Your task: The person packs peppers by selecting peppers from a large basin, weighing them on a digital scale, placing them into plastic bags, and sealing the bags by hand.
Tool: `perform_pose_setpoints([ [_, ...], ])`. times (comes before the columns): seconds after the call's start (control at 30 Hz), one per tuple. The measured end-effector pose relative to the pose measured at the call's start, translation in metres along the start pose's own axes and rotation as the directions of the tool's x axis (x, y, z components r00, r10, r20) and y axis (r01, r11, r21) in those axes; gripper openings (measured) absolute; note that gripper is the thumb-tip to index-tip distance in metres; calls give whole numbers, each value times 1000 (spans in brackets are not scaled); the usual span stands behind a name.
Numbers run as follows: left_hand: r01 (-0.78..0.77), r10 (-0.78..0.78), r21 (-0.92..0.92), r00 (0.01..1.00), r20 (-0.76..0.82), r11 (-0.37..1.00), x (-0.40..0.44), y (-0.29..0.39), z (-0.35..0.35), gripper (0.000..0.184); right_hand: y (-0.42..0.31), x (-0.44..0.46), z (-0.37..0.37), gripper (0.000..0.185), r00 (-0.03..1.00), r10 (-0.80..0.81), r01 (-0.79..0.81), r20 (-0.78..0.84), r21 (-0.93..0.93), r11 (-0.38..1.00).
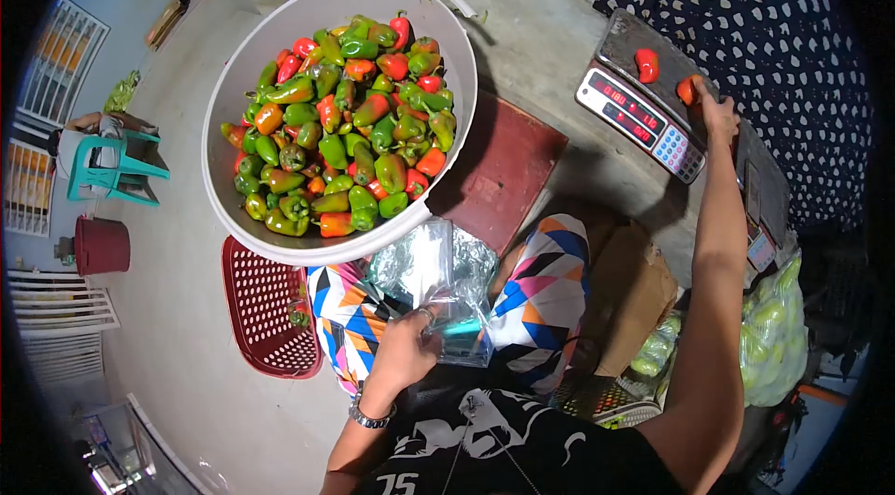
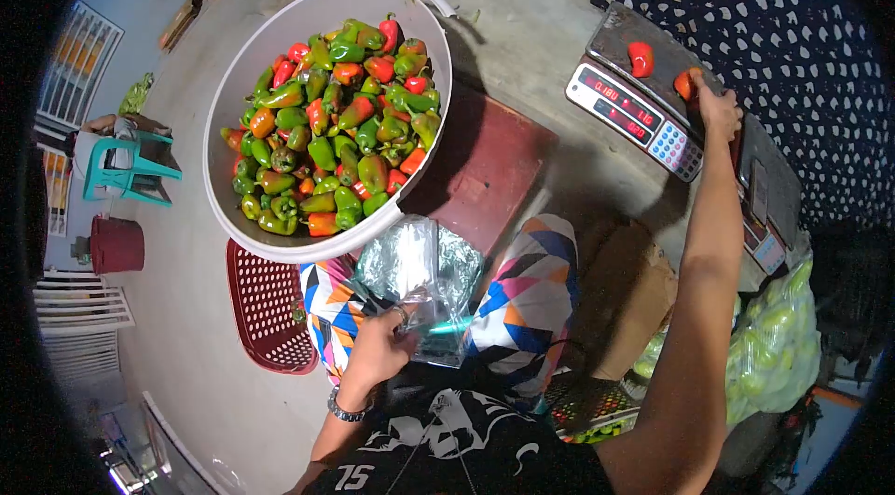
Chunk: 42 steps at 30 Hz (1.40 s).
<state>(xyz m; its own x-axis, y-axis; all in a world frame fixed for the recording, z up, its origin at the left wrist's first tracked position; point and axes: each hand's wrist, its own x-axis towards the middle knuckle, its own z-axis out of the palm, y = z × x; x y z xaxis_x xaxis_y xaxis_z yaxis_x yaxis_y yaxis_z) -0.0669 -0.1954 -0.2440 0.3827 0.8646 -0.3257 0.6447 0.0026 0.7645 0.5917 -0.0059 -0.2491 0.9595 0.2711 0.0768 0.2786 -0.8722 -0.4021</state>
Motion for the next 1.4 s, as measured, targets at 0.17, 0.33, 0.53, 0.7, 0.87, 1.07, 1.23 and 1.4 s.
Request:
perform_pose_setpoints([
  [0.17, -43, 42, -25, 998, -56, 999, 2, 29, -22, 61, -16, -1, 8, 107, 982, -118, 142, 150, -155, 978],
  [0.33, 33, -35, -98, 999, -25, 995, 12, 50, -42, 65, -12, 4, 20, 91, 980, -152, 166, 132, -102, 981],
  [0.53, -67, 66, -7, 991, -120, 998, 33, 58, -40, 69, -7, -55, 4, 50, 787, -330, -365, 521, 825, 433],
  [0.7, -138, 143, 37, 976, -164, 990, 52, 53, -27, 76, 25, -296, -50, 67, 242, -916, -729, 321, 683, 46],
  [0.87, -230, 251, 120, 947, -203, 966, 58, 45, -12, 80, 29, -462, -90, 68, -52, -919, -945, 390, 279, 172],
  [1.07, -223, 222, -48, 975, -21, 974, 39, 53, -20, 83, 33, -458, -66, 35, -43, -796, -871, 604, 367, 326],
  [1.23, -286, 287, 27, 947, -146, 958, 38, 43, -4, 84, 33, -465, -87, 46, 86, -669, -143, 738, 674, 725],
  [1.4, -358, 350, -13, 918, -187, 934, 33, 46, -8, 83, 15, -479, -108, 54, 219, -900, 509, 377, 743, 435],
])
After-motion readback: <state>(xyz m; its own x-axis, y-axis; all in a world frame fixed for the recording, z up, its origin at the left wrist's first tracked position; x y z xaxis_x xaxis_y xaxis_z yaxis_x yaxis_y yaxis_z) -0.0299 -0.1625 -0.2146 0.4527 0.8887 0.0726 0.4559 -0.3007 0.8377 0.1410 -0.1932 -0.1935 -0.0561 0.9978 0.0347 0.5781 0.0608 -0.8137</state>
